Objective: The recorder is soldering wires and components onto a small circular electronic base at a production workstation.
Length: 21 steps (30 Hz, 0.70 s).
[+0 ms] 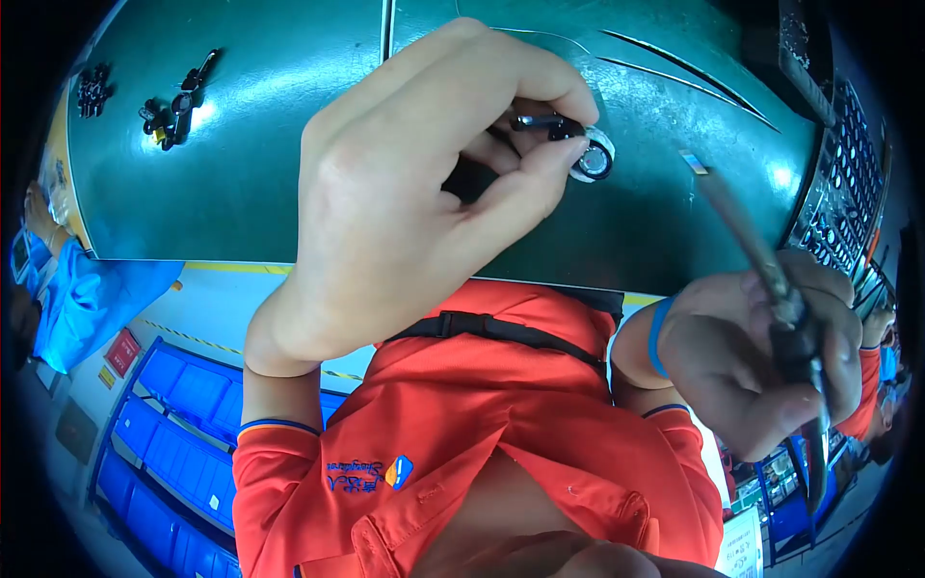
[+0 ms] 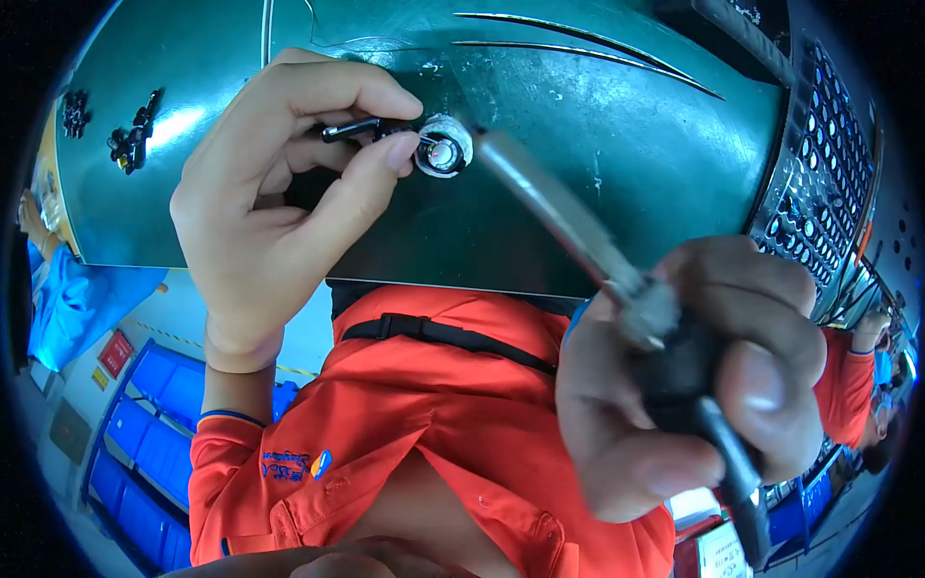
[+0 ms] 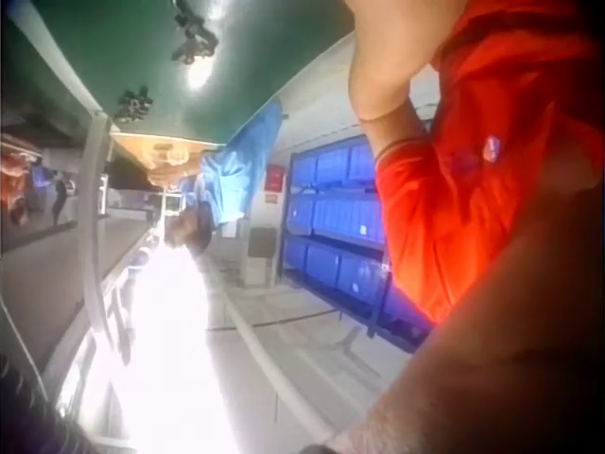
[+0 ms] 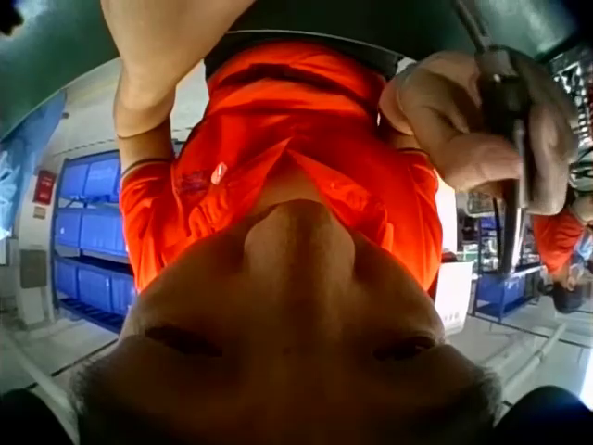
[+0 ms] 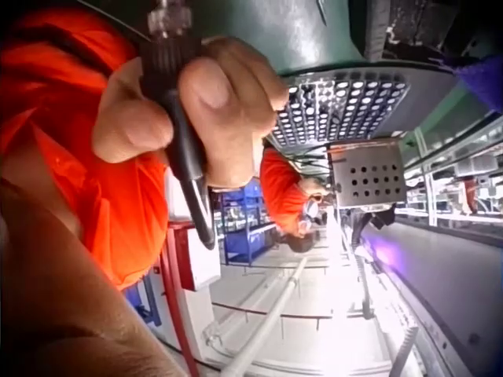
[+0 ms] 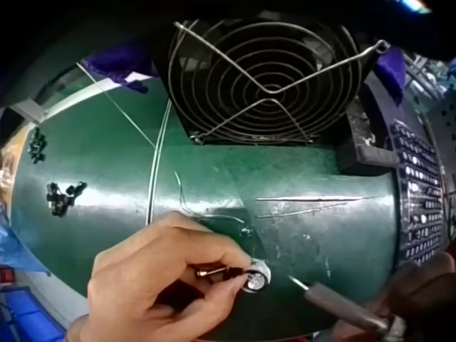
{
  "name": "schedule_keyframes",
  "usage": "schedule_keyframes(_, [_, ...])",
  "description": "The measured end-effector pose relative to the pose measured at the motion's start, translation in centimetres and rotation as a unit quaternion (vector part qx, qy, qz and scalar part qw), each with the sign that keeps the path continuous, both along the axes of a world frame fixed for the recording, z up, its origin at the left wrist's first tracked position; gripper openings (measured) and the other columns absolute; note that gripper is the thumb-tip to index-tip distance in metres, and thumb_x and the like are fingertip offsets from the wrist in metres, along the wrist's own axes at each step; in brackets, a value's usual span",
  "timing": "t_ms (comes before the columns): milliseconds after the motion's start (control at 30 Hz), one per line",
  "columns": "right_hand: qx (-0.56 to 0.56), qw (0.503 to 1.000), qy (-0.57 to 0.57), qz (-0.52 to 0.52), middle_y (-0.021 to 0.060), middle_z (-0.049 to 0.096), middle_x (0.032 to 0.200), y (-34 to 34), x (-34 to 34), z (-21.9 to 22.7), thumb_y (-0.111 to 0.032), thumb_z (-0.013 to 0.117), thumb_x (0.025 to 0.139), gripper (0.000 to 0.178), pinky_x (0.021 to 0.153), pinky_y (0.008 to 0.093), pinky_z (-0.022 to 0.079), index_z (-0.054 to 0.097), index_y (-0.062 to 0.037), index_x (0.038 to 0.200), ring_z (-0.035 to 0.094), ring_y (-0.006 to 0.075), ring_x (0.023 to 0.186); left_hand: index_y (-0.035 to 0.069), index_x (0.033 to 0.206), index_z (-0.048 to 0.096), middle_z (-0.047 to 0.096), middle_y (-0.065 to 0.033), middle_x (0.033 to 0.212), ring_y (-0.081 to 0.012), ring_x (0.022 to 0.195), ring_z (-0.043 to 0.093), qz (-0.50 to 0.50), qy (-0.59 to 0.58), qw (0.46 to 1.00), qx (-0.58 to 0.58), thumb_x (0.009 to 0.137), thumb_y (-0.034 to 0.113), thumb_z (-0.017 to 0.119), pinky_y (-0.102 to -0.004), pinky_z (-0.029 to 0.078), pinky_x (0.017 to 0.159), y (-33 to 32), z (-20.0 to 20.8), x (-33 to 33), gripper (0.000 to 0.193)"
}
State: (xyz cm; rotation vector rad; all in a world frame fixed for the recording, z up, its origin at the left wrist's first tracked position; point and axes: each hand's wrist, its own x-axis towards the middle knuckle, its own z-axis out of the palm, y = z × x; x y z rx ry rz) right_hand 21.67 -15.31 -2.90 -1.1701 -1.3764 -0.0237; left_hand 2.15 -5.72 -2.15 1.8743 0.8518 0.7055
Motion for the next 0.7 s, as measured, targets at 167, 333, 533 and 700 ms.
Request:
schedule_keyframes(167, [-0.009,0.999,-0.009,0.040,0.0123,0.047,0.063,0.3,-0.4,0.3,-0.024,0.050,0.091,0.029,0.047,0.0323,0.034,0.057,0.0023,0.102,0.039,0.0189,0.050,-0.010,0.110,0.067,0.068,-0.0123,0.105,-0.0136,0.090,0.070,-0.002,0.001,1.000,0.015,0.086,-0.013,0.072,-0.0212,0.059,0.072,0.2,-0.2,-0.3,0.025])
schedule_keyframes(333, [-0.071,0.993,-0.051,0.074,0.0134,0.048,0.064,0.4,0.2,0.9,-0.022,0.052,0.089,0.027,0.048,0.0331,0.033,0.058,0.0030,0.098,0.039,0.0185,0.051,-0.009,0.108,0.068,0.068,-0.0123,0.103,-0.0135,0.088,0.069,-0.023,-0.002,0.997,0.068,0.085,-0.014,0.072,-0.0204,0.058,0.070,0.5,-0.6,-0.6,0.024])
schedule_keyframes(533, [-0.067,0.992,-0.076,0.075,0.0139,0.050,0.065,0.4,0.5,0.7,-0.021,0.053,0.088,0.028,0.049,0.0331,0.034,0.059,0.0038,0.099,0.039,0.0188,0.051,-0.008,0.107,0.069,0.067,-0.0109,0.100,-0.0117,0.083,0.065,-0.022,0.008,0.996,0.080,0.084,-0.013,0.074,-0.0190,0.055,0.067,0.5,-0.1,-0.2,0.025])
schedule_keyframes(700, [-0.057,0.995,-0.067,0.048,0.0143,0.051,0.066,0.6,0.0,0.5,-0.020,0.052,0.089,0.028,0.050,0.0332,0.034,0.060,0.0042,0.100,0.040,0.0193,0.051,-0.007,0.106,0.069,0.067,-0.0098,0.098,-0.0110,0.080,0.063,-0.027,0.000,0.995,0.096,0.083,-0.013,0.074,-0.0187,0.052,0.066,0.7,-0.2,-0.2,0.025])
